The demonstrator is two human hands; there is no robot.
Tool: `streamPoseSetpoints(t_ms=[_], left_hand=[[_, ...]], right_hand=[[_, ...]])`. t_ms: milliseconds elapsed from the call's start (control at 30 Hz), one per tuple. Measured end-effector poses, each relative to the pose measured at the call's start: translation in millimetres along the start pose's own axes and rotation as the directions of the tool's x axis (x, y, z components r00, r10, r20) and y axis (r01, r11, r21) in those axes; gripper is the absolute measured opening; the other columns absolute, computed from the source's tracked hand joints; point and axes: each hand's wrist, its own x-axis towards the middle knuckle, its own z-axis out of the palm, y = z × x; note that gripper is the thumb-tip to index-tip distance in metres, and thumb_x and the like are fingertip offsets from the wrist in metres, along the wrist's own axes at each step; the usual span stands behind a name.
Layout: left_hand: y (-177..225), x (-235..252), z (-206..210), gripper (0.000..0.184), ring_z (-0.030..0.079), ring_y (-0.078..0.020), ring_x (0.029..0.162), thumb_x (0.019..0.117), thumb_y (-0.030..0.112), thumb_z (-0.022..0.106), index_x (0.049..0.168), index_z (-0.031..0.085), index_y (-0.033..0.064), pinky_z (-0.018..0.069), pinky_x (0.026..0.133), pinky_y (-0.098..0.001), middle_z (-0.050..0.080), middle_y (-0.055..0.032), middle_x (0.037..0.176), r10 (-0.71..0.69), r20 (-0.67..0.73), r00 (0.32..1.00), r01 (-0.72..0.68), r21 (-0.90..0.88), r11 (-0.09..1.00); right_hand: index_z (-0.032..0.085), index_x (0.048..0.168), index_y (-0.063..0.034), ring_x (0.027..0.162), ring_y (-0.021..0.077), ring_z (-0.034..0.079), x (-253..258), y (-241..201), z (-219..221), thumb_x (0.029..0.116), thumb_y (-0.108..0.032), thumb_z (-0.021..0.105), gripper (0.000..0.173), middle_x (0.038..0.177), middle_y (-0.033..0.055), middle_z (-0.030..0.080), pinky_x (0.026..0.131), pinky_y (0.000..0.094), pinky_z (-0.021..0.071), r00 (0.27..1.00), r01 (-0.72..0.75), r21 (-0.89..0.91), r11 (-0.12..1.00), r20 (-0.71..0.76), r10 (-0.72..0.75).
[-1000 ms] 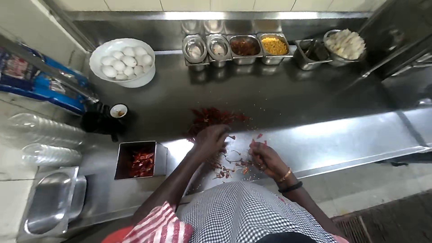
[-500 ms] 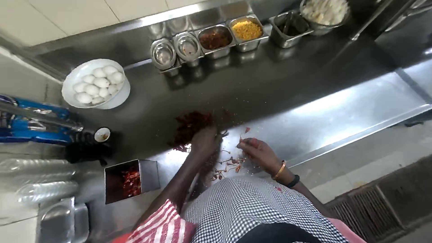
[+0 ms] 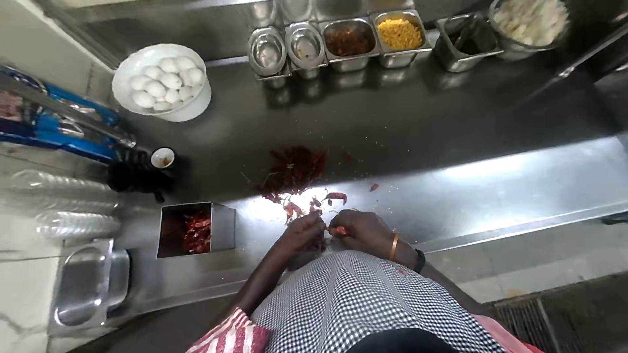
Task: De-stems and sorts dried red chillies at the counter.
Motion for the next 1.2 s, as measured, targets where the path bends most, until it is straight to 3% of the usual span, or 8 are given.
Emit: streamPoseSetpoints(t_ms=[133,200,267,467,633,767,1033,1200], left_hand=[[-13,12,26,0.018,0.052,-0.0035,0.055,0.1045,0.018,0.05,0.095,0.063,0.0134,0.0482,0.052,-0.019,0.058,0.0042,0.071,0.085,-0.238,0.968,-0.176,-0.393,0.903],[-8,18,29,0.017,0.052,-0.0031,0.058,0.1052,0.016,0.048,0.096,0.061,0.0118,0.0477,0.054,-0.0181,0.057,0.0038,0.073,0.148,-0.339,0.929,-0.235,-0.23,0.944],[0,23,19,0.011,0.059,-0.0066,0.07,0.1024,0.015,0.06,0.104,0.067,0.0074,0.0523,0.066,-0.0239,0.064,-0.0002,0.083,0.267,-0.377,0.887,-0.206,0.196,0.959],[31,54,0,0.027,0.07,-0.0307,0.1,0.1047,0.028,0.057,0.122,0.07,0.0107,0.0558,0.086,-0.0558,0.07,-0.0127,0.114,0.316,-0.185,0.931,0.0,0.864,0.504],[37,80,3,0.032,0.064,-0.0341,0.113,0.104,0.038,0.056,0.112,0.07,0.0099,0.0536,0.092,-0.0565,0.066,-0.0147,0.118,0.094,-0.162,0.982,0.126,0.943,0.307],[35,71,9,0.029,0.063,-0.0323,0.114,0.1051,0.034,0.054,0.112,0.067,0.0094,0.0519,0.094,-0.0552,0.066,-0.0137,0.118,0.083,-0.136,0.987,0.097,0.927,0.363],[34,49,16,0.03,0.065,-0.0306,0.109,0.108,0.031,0.048,0.115,0.068,0.0099,0.0539,0.089,-0.0511,0.067,-0.0114,0.112,0.025,-0.036,0.999,0.029,0.966,0.255],[35,32,-4,0.028,0.066,-0.0295,0.11,0.1078,0.024,0.05,0.118,0.068,0.0056,0.0524,0.096,-0.0539,0.068,-0.0134,0.115,-0.121,0.207,0.971,-0.128,0.875,0.467]], right_hand=[[0.066,0.108,-0.0072,0.055,0.0052,0.052,0,4,21,0.1055,-0.023,0.056,0.019,0.074,0.0004,0.062,0.049,0.0201,0.0448,0.966,-0.151,0.754,0.639,-0.025,0.258],[0.061,0.106,-0.01,0.048,0.0025,0.048,2,13,29,0.1063,-0.022,0.049,0.017,0.072,-0.0014,0.06,0.041,0.0167,0.0406,0.925,-0.211,0.939,0.27,0.104,0.364],[0.061,0.107,-0.014,0.046,0.0026,0.044,-4,12,24,0.108,-0.025,0.047,0.018,0.075,-0.0017,0.061,0.04,0.017,0.0399,0.881,-0.254,0.951,0.174,0.154,0.446],[0.065,0.116,-0.007,0.063,0.0097,0.058,-10,22,20,0.1021,-0.02,0.063,0.019,0.083,0.003,0.064,0.057,0.0259,0.0507,0.812,-0.252,0.818,0.518,-0.112,0.573],[0.072,0.118,-0.0149,0.089,0.0232,0.069,5,24,1,0.1004,-0.026,0.063,0.023,0.104,0.0083,0.07,0.078,0.0476,0.0584,0.911,-0.293,0.098,0.951,-0.275,0.309],[0.069,0.128,-0.0283,0.089,0.0283,0.07,28,22,-9,0.0971,-0.032,0.066,0.031,0.109,0.0076,0.069,0.071,0.0511,0.0579,0.953,-0.303,-0.326,0.896,-0.097,0.287],[0.072,0.124,-0.0246,0.083,0.028,0.069,16,13,2,0.0897,-0.026,0.076,0.035,0.103,0.0082,0.068,0.064,0.0498,0.0562,0.967,-0.252,-0.378,0.891,-0.061,0.248],[0.073,0.117,-0.0215,0.085,0.0275,0.07,14,13,8,0.0922,-0.029,0.072,0.025,0.103,0.0066,0.07,0.068,0.0498,0.0575,0.986,-0.057,-0.417,0.907,0.122,0.118]])
